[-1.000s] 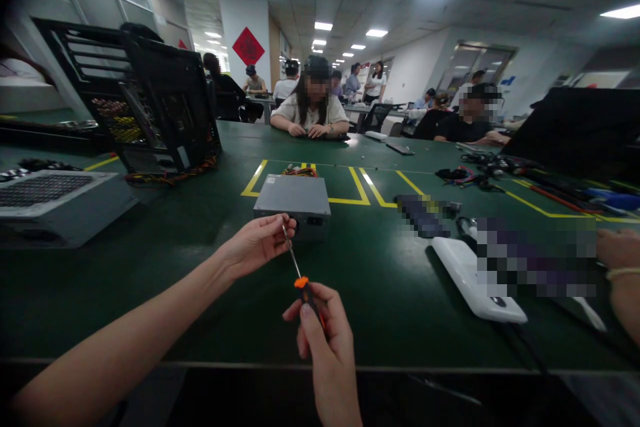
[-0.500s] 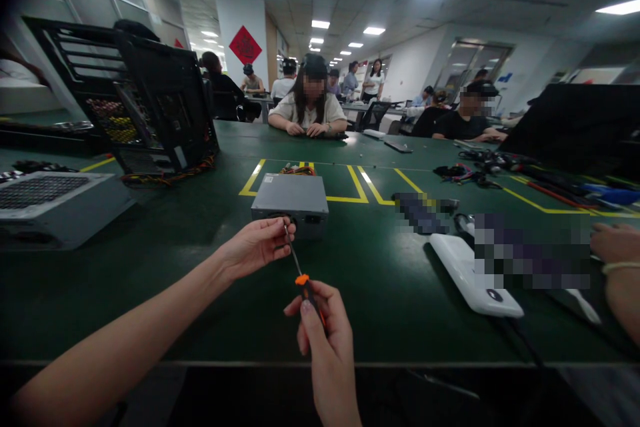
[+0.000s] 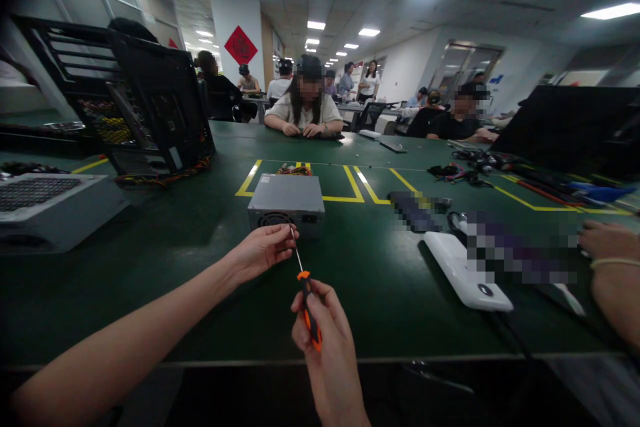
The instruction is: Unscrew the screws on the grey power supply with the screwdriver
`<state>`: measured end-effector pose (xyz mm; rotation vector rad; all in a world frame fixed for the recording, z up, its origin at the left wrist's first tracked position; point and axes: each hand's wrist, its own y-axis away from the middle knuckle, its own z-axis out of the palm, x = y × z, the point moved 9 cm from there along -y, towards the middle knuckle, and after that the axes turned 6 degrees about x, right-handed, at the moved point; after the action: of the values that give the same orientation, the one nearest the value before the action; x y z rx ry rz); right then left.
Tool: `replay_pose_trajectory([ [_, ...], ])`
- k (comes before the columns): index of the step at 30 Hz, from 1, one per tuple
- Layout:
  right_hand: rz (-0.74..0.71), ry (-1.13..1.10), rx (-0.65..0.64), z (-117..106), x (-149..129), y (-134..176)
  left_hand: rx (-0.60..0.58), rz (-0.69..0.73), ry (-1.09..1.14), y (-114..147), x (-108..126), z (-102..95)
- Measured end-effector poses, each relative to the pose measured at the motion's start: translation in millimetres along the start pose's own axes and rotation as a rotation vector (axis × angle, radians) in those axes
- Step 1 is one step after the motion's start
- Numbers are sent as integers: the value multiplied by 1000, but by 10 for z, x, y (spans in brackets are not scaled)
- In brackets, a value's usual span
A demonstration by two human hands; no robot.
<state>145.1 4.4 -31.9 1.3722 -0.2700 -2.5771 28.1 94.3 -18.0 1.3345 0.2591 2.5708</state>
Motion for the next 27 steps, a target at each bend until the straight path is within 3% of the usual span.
replay_pose_trajectory([
  [10, 72, -196, 59, -41, 75, -143, -16, 36, -114, -69, 6, -31],
  [27, 66, -244, 92, 37, 70, -285, -10, 41, -188, -15, 56, -10],
])
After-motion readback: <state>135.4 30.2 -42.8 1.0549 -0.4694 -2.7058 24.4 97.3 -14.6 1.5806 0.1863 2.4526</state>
